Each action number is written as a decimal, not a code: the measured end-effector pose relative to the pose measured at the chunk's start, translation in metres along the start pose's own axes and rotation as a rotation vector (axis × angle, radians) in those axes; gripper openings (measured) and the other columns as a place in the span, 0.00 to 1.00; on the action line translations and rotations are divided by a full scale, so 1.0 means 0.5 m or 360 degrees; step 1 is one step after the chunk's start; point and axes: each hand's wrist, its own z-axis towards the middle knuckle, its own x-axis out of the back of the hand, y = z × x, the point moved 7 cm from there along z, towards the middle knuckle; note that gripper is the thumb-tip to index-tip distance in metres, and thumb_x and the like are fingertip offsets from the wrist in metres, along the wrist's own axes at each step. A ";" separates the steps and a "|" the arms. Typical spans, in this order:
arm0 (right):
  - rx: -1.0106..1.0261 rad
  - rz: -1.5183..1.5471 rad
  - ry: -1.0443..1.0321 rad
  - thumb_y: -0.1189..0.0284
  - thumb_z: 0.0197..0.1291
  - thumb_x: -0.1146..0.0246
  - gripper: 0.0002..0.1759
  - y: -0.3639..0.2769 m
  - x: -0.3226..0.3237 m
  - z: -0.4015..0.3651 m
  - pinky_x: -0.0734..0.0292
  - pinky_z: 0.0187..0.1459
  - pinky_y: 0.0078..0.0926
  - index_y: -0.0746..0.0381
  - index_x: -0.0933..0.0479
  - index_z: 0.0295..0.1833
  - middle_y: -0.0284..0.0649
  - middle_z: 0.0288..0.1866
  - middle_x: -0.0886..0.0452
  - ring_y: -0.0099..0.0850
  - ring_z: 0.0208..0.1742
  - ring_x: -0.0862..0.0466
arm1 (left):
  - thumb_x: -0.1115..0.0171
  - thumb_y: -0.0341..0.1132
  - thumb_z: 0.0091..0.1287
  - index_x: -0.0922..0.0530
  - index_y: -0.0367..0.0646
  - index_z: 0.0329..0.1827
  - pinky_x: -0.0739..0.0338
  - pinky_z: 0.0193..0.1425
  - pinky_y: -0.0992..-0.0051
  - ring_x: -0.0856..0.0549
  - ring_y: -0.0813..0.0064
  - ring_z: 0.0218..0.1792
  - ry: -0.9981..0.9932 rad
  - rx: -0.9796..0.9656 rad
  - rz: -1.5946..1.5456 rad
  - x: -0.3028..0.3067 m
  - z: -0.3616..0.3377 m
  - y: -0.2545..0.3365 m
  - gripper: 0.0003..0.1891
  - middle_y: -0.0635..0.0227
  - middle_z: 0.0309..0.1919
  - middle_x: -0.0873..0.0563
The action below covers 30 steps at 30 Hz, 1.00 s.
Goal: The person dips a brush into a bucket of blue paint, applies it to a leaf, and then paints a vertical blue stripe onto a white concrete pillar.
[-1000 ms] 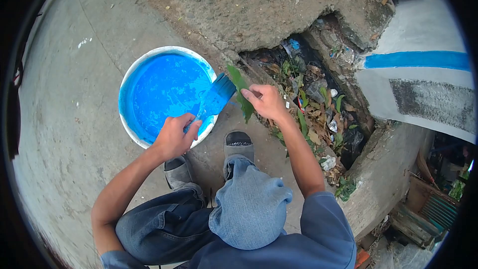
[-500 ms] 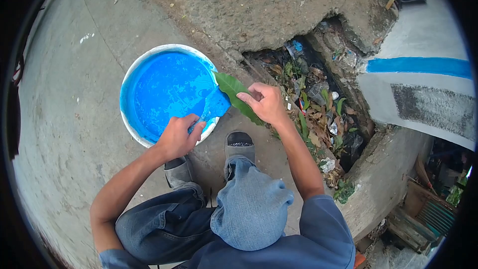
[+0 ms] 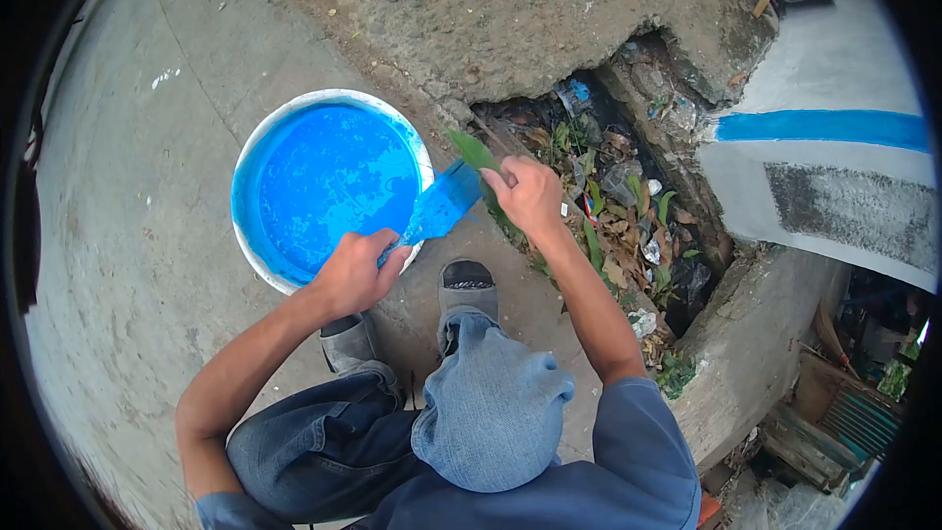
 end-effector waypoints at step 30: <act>-0.0079 0.0400 0.0078 0.64 0.49 0.29 0.20 -0.069 0.045 -0.008 0.41 0.19 0.28 0.64 0.29 0.19 0.37 0.15 0.32 0.27 0.15 0.35 | 0.42 0.34 0.64 0.23 0.33 0.32 0.27 0.28 0.58 0.20 0.47 0.22 -0.0052 0.0032 -0.0051 -0.017 0.045 0.019 0.10 0.47 0.20 0.21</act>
